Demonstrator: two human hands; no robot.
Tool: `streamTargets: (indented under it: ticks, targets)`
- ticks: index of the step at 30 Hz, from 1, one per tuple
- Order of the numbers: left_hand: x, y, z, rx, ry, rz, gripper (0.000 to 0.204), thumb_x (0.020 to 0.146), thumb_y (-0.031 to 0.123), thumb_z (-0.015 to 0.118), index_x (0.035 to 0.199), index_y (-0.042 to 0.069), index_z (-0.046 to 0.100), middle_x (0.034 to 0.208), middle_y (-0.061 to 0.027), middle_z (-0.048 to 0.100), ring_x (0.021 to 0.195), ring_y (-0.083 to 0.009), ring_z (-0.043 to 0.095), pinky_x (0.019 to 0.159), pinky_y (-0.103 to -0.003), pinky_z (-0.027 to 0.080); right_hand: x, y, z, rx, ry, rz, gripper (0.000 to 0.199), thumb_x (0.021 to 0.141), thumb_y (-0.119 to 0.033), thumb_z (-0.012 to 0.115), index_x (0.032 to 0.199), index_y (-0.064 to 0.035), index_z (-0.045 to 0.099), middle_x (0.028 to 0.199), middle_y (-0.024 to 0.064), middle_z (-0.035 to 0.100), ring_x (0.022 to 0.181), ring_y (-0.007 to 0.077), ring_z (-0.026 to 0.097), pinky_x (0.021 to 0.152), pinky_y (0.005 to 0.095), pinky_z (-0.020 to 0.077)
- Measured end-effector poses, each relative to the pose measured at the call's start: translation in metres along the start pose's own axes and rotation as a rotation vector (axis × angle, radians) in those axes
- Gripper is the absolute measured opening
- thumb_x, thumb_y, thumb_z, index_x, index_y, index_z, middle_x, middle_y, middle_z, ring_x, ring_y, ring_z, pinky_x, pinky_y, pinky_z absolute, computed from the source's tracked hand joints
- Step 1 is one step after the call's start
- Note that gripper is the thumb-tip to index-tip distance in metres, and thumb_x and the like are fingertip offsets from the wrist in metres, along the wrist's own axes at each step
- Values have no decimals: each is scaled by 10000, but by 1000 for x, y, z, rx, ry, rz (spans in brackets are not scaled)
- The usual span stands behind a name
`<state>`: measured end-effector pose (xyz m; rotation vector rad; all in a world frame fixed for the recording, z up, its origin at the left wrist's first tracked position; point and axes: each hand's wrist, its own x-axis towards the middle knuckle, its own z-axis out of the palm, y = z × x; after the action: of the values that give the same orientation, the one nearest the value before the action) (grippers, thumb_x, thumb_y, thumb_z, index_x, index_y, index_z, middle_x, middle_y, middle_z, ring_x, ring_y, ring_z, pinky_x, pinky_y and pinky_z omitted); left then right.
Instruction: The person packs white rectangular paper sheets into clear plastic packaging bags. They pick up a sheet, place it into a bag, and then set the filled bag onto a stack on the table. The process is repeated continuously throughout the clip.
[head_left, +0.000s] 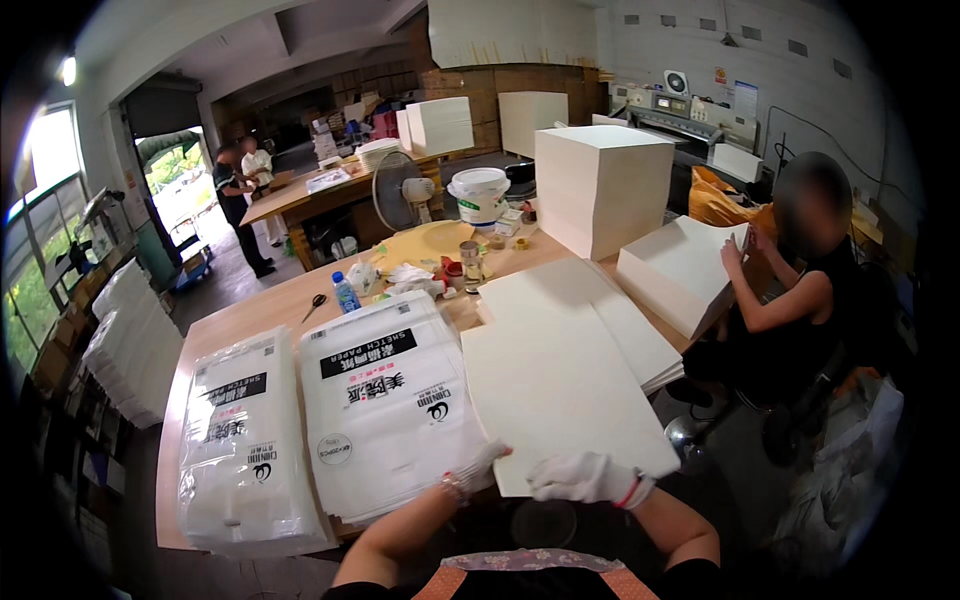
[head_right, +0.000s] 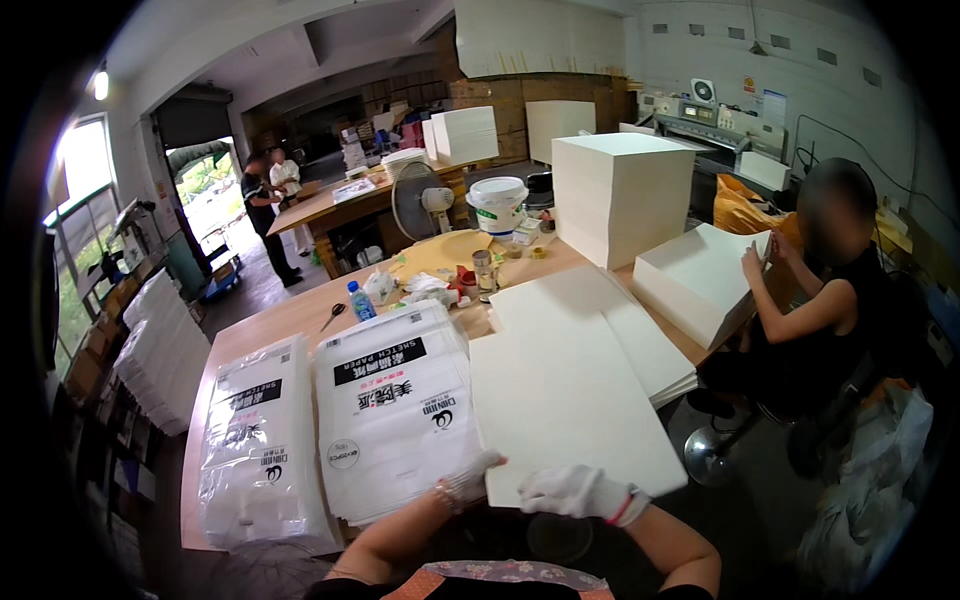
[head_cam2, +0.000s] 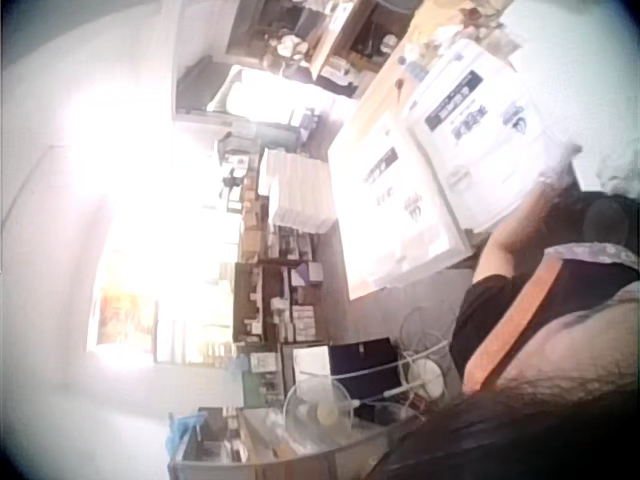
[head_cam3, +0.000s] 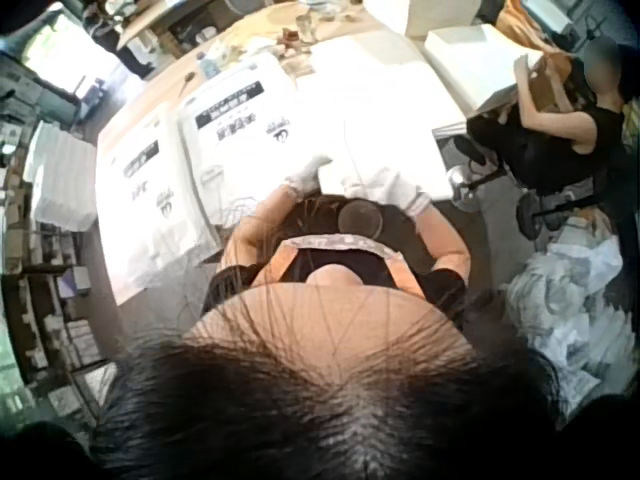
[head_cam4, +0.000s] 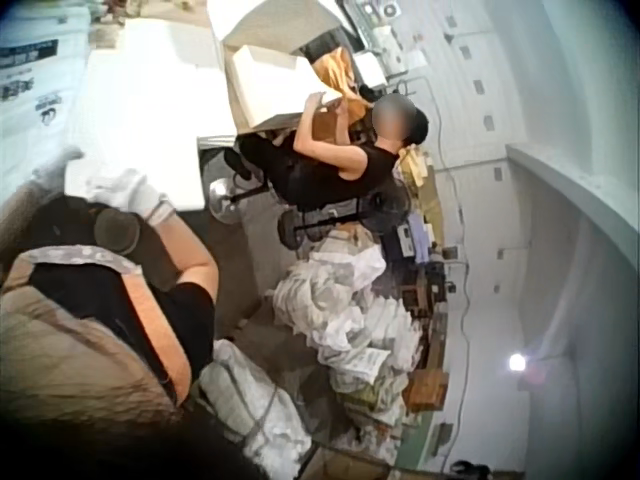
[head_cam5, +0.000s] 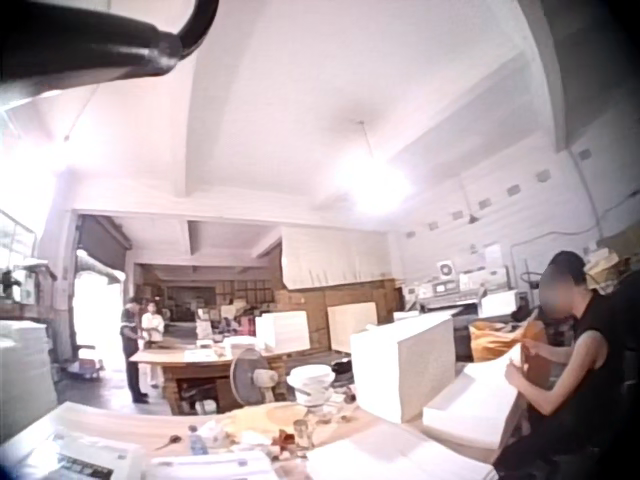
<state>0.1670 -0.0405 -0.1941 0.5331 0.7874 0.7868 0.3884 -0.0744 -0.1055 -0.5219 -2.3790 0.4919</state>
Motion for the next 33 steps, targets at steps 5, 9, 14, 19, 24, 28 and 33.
streamTargets:
  ticks: [5, 9, 14, 19, 24, 28, 33]
  targets:
    - [-97, 70, 10, 638, 18, -29, 422, 790, 103, 534, 1196, -11, 503, 1047, -110, 591, 900, -166, 593, 782, -314, 489, -144, 103, -4, 617, 445, 1002, 351, 917, -335, 482, 1029, -17, 580, 871, 108, 578, 782, 210, 577, 719, 356, 503]
    - [-84, 7, 26, 1689, 181, 623, 697, 759, 290, 595, 1303, -78, 363, 1285, -270, 407, 1190, -345, 416, 976, -416, 358, -101, 50, 68, 1025, 794, 978, 474, 944, -448, 409, 1039, -13, 571, 894, 82, 592, 846, 162, 587, 680, 319, 499]
    - [-83, -64, 59, 1972, -35, 510, 849, 744, 449, 590, 1372, -33, 284, 1409, -316, 248, 1331, -454, 188, 1092, -448, 174, -61, 38, 130, 530, 953, 929, 217, 829, -62, 613, 1025, 25, 575, 975, 81, 620, 818, 115, 584, 666, 273, 501]
    - [-65, -18, -103, 1077, 231, 279, 480, 756, 302, 693, 1148, 60, 560, 1022, -136, 619, 971, -263, 587, 869, -351, 454, -73, 26, 96, 359, 820, 912, 212, 772, -15, 615, 973, 47, 588, 843, 66, 641, 706, 124, 591, 634, 270, 494]
    - [-85, 32, -198, 1647, 741, 548, 254, 800, 328, 603, 964, 134, 621, 850, -66, 640, 882, -240, 599, 731, -407, 462, -51, -36, 44, 149, 611, 848, 168, 713, 20, 554, 863, 56, 620, 739, 94, 647, 661, 139, 601, 587, 271, 489]
    - [-64, 70, -158, 1513, 405, 94, 295, 854, 374, 494, 944, 122, 618, 860, -113, 649, 804, -284, 606, 744, -392, 464, -24, -105, 18, -16, 435, 801, 107, 655, -40, 597, 732, 19, 643, 675, 132, 639, 601, 219, 615, 552, 301, 485]
    - [-19, 89, -204, 1104, 105, 413, 232, 854, 251, 549, 970, 61, 611, 899, -99, 647, 855, -223, 604, 809, -338, 466, -8, -119, 36, -250, -155, 644, 162, 719, -241, 598, 740, -96, 666, 713, 149, 621, 646, 309, 599, 560, 389, 477]
